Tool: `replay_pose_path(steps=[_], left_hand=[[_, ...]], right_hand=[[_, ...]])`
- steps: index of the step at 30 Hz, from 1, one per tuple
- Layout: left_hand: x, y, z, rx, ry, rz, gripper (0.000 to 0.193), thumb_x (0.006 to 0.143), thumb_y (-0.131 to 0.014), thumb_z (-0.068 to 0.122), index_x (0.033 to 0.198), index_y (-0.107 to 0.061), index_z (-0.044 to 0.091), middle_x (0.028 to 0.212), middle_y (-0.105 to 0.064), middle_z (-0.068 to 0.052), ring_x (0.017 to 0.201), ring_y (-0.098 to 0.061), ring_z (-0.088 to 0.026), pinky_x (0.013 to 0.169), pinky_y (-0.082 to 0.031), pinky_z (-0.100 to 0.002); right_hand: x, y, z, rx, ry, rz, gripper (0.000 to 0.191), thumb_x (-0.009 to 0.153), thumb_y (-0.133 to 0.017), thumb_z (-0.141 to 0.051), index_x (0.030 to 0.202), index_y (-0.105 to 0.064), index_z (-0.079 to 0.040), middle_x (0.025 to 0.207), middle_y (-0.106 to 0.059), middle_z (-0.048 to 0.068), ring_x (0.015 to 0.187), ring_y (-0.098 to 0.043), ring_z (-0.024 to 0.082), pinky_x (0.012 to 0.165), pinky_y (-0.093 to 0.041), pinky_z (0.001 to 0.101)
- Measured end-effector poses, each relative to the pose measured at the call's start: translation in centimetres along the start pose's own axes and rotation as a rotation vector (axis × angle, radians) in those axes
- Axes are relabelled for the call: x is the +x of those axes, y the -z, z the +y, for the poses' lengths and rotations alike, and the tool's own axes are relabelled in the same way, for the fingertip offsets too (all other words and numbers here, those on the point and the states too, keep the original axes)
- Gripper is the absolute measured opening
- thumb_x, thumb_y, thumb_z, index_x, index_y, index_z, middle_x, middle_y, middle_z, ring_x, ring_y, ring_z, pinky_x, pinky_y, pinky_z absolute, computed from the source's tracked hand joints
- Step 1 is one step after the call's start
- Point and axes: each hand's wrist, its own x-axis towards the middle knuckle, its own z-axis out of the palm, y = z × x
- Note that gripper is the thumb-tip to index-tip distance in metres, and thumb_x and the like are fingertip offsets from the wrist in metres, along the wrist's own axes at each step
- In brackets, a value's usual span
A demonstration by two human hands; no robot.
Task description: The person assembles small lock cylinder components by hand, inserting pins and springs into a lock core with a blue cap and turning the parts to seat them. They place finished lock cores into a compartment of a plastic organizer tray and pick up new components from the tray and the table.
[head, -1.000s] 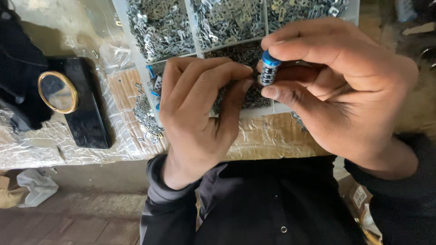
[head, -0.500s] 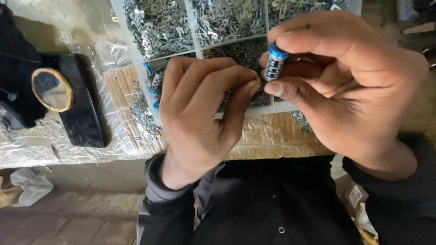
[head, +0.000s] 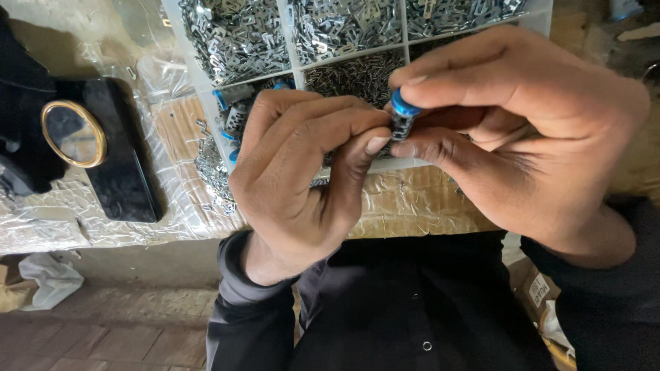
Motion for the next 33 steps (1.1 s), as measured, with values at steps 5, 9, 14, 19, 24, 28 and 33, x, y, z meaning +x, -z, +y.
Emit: replay_pose_path(steps=[5, 9, 14, 19, 24, 28, 33], left_hand=[[0.0, 0.0, -0.1, 0.029, -0.042, 0.001, 0.017, 0.095, -0.083, 0.012, 0.106, -0.074, 0.004, 0.101, -0.075, -0.007, 0.092, -0.067, -0.02, 0.078, -0.054, -0.03], [-0.2, 0.2, -0.2, -0.046, 0.015, 0.027, 0.014, 0.102, -0.081, 0.008, 0.112, -0.073, 0.003, 0.104, -0.076, -0.007, 0.097, -0.069, -0.018, 0.087, -0.057, -0.029], [-0.2, 0.2, -0.1, -0.033, 0.003, -0.006, 0.014, 0.101, -0.082, 0.01, 0.111, -0.073, 0.004, 0.107, -0.076, -0.007, 0.096, -0.069, -0.019, 0.086, -0.056, -0.03], [-0.4, 0.0, -0.4, 0.005, -0.031, 0.014, 0.014, 0.1, -0.082, 0.011, 0.108, -0.073, 0.005, 0.106, -0.076, -0.006, 0.094, -0.068, -0.019, 0.083, -0.056, -0.029], [-1.0, 0.0, -0.5, 0.022, -0.028, 0.003, 0.014, 0.1, -0.083, 0.013, 0.107, -0.073, 0.004, 0.107, -0.076, -0.005, 0.094, -0.068, -0.019, 0.084, -0.056, -0.03], [-0.5, -0.2, -0.6, 0.01, -0.056, 0.03, 0.016, 0.096, -0.084, 0.016, 0.103, -0.073, 0.006, 0.102, -0.075, -0.005, 0.092, -0.066, -0.019, 0.081, -0.053, -0.03], [1.1, -0.4, -0.8, 0.021, -0.095, 0.102, 0.012, 0.096, -0.084, 0.014, 0.102, -0.075, 0.009, 0.101, -0.075, -0.003, 0.092, -0.063, -0.018, 0.083, -0.049, -0.031]], right_hand=[[0.3, -0.1, 0.3, -0.02, 0.062, 0.017, 0.025, 0.085, -0.082, 0.008, 0.106, -0.068, 0.014, 0.112, -0.069, 0.029, 0.069, -0.07, 0.014, 0.059, -0.053, 0.0208], [0.6, -0.7, 0.4, 0.072, 0.075, 0.053, 0.031, 0.081, -0.081, 0.007, 0.106, -0.068, 0.018, 0.108, -0.067, 0.032, 0.075, -0.072, 0.018, 0.064, -0.061, 0.0243], [0.4, -0.6, 0.1, 0.043, 0.075, 0.022, 0.034, 0.078, -0.086, 0.008, 0.104, -0.069, 0.019, 0.104, -0.065, 0.03, 0.081, -0.071, 0.022, 0.067, -0.062, 0.0269], [0.2, -0.8, 0.3, 0.046, 0.087, 0.048, 0.035, 0.075, -0.087, 0.007, 0.105, -0.071, 0.016, 0.105, -0.064, 0.028, 0.079, -0.07, 0.02, 0.065, -0.06, 0.0246], [0.2, -1.0, 0.2, 0.073, 0.094, 0.061, 0.035, 0.073, -0.087, 0.006, 0.102, -0.07, 0.015, 0.104, -0.062, 0.028, 0.08, -0.069, 0.021, 0.067, -0.061, 0.0254], [0.2, -1.0, 0.2, 0.065, 0.08, 0.055, 0.031, 0.075, -0.086, 0.008, 0.101, -0.071, 0.014, 0.104, -0.063, 0.027, 0.078, -0.067, 0.018, 0.066, -0.059, 0.0248], [0.5, -0.6, 1.0, 0.06, 0.141, 0.052, 0.031, 0.08, -0.086, 0.009, 0.102, -0.065, 0.014, 0.11, -0.063, 0.028, 0.08, -0.068, 0.017, 0.066, -0.058, 0.0252]])
